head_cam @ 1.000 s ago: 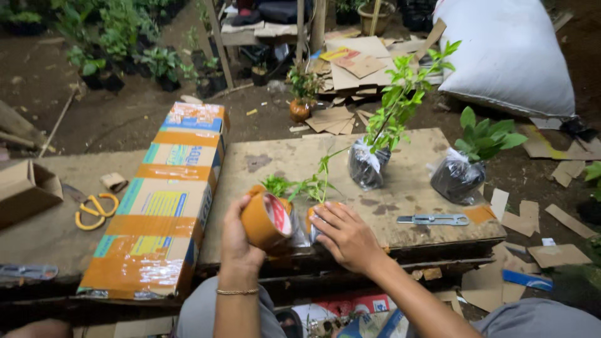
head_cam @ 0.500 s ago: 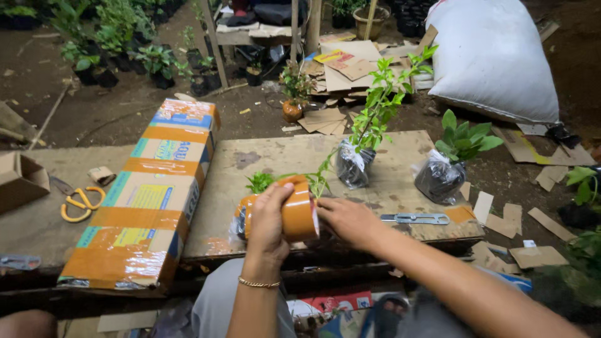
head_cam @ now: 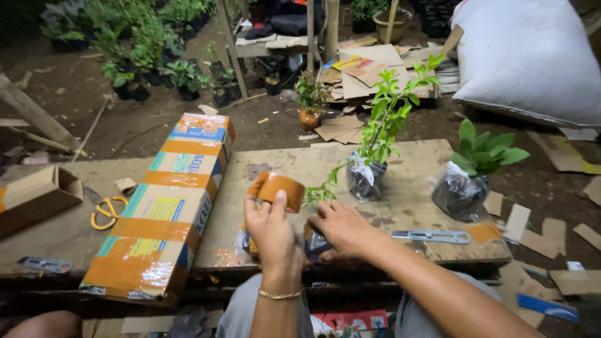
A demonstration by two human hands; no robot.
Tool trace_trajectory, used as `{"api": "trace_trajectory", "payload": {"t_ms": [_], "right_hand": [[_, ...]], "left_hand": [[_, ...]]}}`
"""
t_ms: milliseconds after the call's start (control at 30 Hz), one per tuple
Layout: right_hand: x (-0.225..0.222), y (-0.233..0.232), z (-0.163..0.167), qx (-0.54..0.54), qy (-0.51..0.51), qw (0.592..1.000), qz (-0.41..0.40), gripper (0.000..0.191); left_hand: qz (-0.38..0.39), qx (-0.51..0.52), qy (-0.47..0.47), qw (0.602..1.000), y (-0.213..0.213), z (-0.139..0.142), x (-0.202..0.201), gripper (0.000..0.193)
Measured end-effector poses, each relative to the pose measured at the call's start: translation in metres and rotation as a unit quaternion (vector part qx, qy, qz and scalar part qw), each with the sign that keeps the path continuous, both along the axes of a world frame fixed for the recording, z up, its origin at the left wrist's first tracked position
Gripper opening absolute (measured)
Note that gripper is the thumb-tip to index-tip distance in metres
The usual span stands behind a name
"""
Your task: The person sits on the floor and wraps brown packing tape around the plastic-wrapped root ball of potted seedlings, tearing tape strips by hand and pressing the tape around each pot. They place each finished plant on the bench and pick up the next wrapped seedling to tape.
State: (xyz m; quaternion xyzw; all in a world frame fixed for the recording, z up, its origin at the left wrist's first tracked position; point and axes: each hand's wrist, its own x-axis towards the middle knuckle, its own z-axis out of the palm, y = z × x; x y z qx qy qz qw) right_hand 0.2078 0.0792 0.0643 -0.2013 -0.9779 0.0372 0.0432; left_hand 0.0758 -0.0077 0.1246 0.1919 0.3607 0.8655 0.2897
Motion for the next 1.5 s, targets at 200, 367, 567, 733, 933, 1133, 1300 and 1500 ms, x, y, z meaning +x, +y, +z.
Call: {"api": "trace_trajectory", "payload": {"t_ms": [200,367,567,733,933,1133,1300,1500], "right_hand": [[-0.004,0.033,0.009,-0.088,0.035,0.994,0.046,0.072],[0.0,0.034,-0.017,-0.044,0.107,0.991,0.07,0.029],[0.014,0.035,-0.017,-0.12,0.295,0.945,-0.08,0.024],[0.029,0.008,0.02,-0.241,0.279,0.903,-0.221,0.038],[0.047,-0.026,0.057,-0.268,0.327,0.871,-0.25,0.046],[0.043,-0.074,0.031,-0.226,0.324,0.902,-0.177,0.056],[0.068,-0.062,0.002,-0.283,0.288,0.909,-0.103,0.041],[0.075,-0.027,-0.011,-0.203,0.311,0.928,-0.006,0.036]], "left_hand": [[-0.072,-0.03,0.086,0.993,0.024,0.029,-0.014,0.047],[-0.12,-0.098,0.164,0.974,0.0,0.001,-0.034,0.043],[-0.153,-0.142,0.135,0.968,-0.014,-0.044,-0.056,0.044],[-0.325,-0.151,0.117,0.926,-0.01,-0.044,-0.059,0.051],[-0.328,-0.152,0.199,0.911,-0.003,-0.03,-0.055,0.06],[-0.454,-0.082,0.048,0.886,-0.001,-0.042,-0.043,0.059],[-0.51,-0.093,-0.005,0.855,0.001,-0.057,-0.029,0.049],[-0.488,-0.126,-0.037,0.863,0.025,-0.053,-0.039,0.036]]}}
